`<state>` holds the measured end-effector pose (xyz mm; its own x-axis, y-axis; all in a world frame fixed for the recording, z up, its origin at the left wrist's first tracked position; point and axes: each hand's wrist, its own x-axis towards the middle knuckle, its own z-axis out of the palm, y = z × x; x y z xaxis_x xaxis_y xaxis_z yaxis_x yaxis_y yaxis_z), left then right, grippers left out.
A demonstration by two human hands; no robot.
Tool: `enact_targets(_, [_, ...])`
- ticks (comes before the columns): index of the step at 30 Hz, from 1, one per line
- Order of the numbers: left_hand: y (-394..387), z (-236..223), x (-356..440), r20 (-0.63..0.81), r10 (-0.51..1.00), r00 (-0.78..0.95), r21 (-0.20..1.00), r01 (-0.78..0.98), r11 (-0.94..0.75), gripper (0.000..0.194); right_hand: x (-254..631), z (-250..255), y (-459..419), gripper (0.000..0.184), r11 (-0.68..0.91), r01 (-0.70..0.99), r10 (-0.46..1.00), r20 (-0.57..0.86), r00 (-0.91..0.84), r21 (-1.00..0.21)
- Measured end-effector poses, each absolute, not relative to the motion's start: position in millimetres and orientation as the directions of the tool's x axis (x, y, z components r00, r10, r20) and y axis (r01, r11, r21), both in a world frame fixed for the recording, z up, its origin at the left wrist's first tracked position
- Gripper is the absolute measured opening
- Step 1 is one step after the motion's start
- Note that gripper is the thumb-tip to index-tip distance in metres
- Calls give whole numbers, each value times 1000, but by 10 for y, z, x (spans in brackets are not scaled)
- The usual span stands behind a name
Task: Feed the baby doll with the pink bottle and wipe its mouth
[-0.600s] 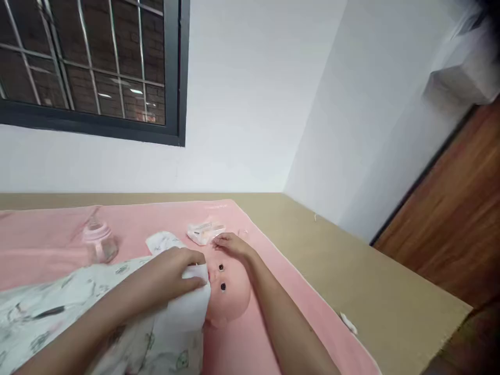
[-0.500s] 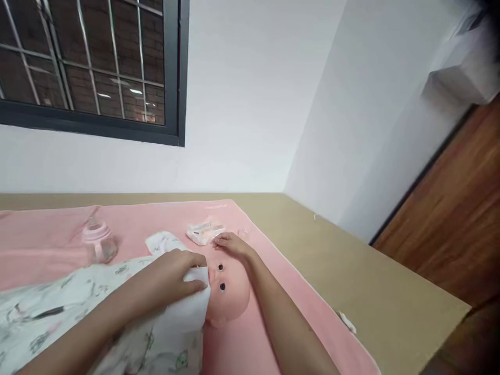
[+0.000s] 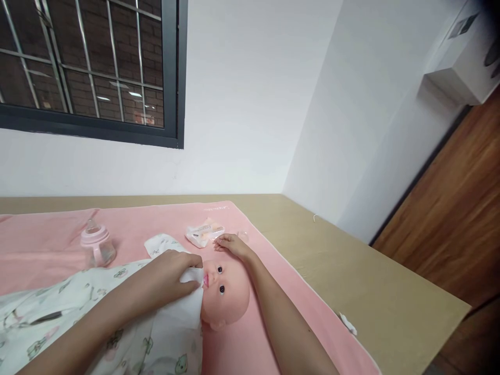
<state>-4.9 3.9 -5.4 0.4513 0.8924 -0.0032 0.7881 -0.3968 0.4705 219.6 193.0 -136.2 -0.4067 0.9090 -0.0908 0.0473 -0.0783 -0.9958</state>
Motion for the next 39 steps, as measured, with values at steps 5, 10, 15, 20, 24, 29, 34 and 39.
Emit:
enact_targets(5, [65, -41, -46, 49, 893, 447, 493, 767, -411, 15, 2183, -1368, 1930, 7, -68, 43, 922, -79, -379, -997])
enact_targets(10, [69, -30, -38, 70, 901, 428, 499, 767, -403, 26, 2177, -1380, 1936, 6, -59, 43, 927, -70, -368, -997])
enact_targets(15, [90, -31, -28, 83, 900, 428, 496, 766, -410, 34, 2178, -1378, 1931, 6, -63, 49, 929, -77, -362, -997])
enact_targets(20, [124, -53, -37, 96, 896, 433, 489, 764, -422, 35, 2171, -1376, 1919, 7, -62, 56, 933, -78, -352, -997])
enact_targets(24, [144, -80, -44, 123, 893, 433, 506, 747, -432, 35, 2173, -1363, 1911, 7, -58, 60, 931, -75, -356, -997])
enact_targets(29, [169, -127, -55, 177, 887, 427, 483, 748, -456, 34, 2174, -1356, 1912, 6, -51, 64, 931, -70, -359, -997])
enact_targets(34, [212, -175, -90, 225, 877, 425, 489, 729, -479, 33, 2171, -1358, 1913, 8, -48, 71, 934, -70, -351, -996])
enact_targets(39, [226, -197, -98, 233, 870, 435, 492, 718, -491, 31, 2168, -1349, 1904, 9, -45, 69, 933, -67, -352, -997])
